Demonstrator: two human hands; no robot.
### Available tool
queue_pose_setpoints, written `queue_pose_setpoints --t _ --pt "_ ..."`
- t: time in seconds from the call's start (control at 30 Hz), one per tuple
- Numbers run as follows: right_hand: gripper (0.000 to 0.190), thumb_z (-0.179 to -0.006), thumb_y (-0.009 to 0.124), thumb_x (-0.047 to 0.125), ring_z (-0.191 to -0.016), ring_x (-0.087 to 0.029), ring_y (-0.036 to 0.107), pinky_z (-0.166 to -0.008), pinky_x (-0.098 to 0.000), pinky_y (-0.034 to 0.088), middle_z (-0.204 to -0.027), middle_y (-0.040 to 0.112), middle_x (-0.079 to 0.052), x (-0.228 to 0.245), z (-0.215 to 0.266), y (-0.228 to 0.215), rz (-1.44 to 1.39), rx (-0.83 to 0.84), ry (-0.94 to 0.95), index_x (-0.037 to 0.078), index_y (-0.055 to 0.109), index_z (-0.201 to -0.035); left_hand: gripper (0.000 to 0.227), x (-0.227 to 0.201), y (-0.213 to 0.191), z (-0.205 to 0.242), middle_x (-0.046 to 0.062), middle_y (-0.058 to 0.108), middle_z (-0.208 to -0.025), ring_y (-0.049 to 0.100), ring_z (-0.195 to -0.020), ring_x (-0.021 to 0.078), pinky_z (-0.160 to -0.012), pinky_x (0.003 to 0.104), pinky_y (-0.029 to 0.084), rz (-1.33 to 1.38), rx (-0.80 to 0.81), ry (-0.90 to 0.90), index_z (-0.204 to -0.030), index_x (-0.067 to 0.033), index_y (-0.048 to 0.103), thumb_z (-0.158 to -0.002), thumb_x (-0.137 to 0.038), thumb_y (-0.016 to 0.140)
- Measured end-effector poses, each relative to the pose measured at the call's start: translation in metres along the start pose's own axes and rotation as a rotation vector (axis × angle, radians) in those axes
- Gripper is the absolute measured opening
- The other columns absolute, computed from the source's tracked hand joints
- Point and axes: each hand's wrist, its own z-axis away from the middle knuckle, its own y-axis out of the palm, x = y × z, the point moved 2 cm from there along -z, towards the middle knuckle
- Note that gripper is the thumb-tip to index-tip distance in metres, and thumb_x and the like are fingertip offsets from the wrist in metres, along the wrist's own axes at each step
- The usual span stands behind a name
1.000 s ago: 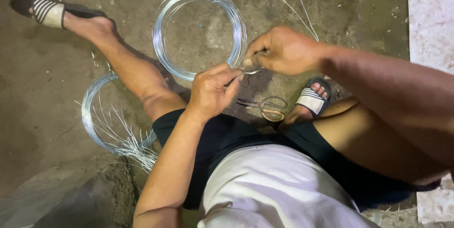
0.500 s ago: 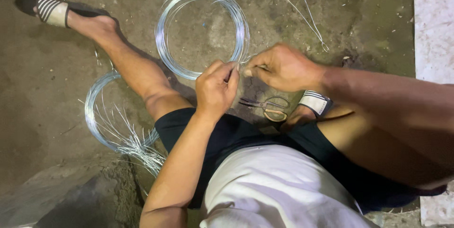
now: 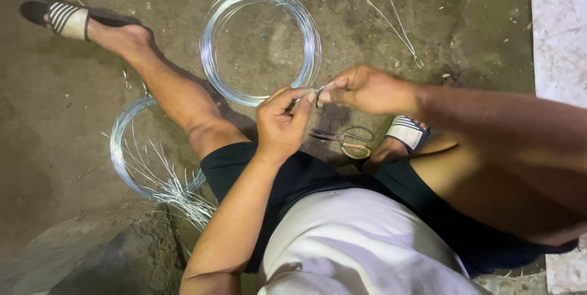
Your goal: The person sits on the floor and repeatedly cuts lengths of thin metal wire using shears, then gathers the cut pieces into a bundle. The person continues cutting and bundling the wire throughout the clip.
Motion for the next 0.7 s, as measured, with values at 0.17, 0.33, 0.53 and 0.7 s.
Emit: queue_pose_setpoints --t 0.17,0.33,0.53,0.7 --pt "0.022 -0.096 0.068 0.021 -0.085 -0.011 0.072 -0.080 -0.0300 0.057 -0.096 0.081 -0.007 0.013 0.011 0.013 0.147 -0.143 -0.137 0.008 0.078 -0.110 0.010 0.002 0.003 0.001 0.009 0.064 -0.079 0.063 -0.064 0.0196 -0.060 0.032 0.049 -0.218 -0.084 0.046 -0.103 -0.0016 0.074 -0.093 -0.003 0.073" --pt "0.022 -0.091 0.064 0.017 -0.086 -0.023 0.075 -0.080 -0.0382 0.058 -0.099 0.080 -0.010 0.043 0.014 -0.008 0.521 -0.140 -0.214 0.011 0.080 -0.106 0.015 0.001 -0.008 -0.006 0.013 0.066 -0.091 0.067 -0.077 0.0329 -0.068 0.040 0.054 -0.445 0.108 0.255 -0.105 -0.0012 0.073 -0.089 -0.003 0.073" --pt "0.024 -0.089 0.072 0.027 -0.077 -0.018 0.073 -0.073 -0.0355 0.056 -0.092 0.080 -0.008 0.048 0.000 -0.036 0.471 -0.013 -0.097 0.013 0.080 -0.106 0.011 0.001 -0.006 -0.005 0.008 0.061 -0.082 0.058 -0.067 0.0196 -0.060 0.032 0.045 -0.126 0.297 0.032 -0.105 -0.0010 0.074 -0.095 -0.004 0.071" --pt "0.021 -0.093 0.073 0.024 -0.078 -0.008 0.067 -0.074 -0.0286 0.055 -0.089 0.081 -0.001 0.022 -0.010 -0.037 0.227 0.064 -0.177 0.009 0.080 -0.107 0.010 0.005 0.000 -0.003 0.002 0.060 -0.081 0.052 -0.070 0.0068 -0.061 0.024 0.041 0.083 0.222 -0.093 -0.105 -0.0005 0.074 -0.096 -0.004 0.071"
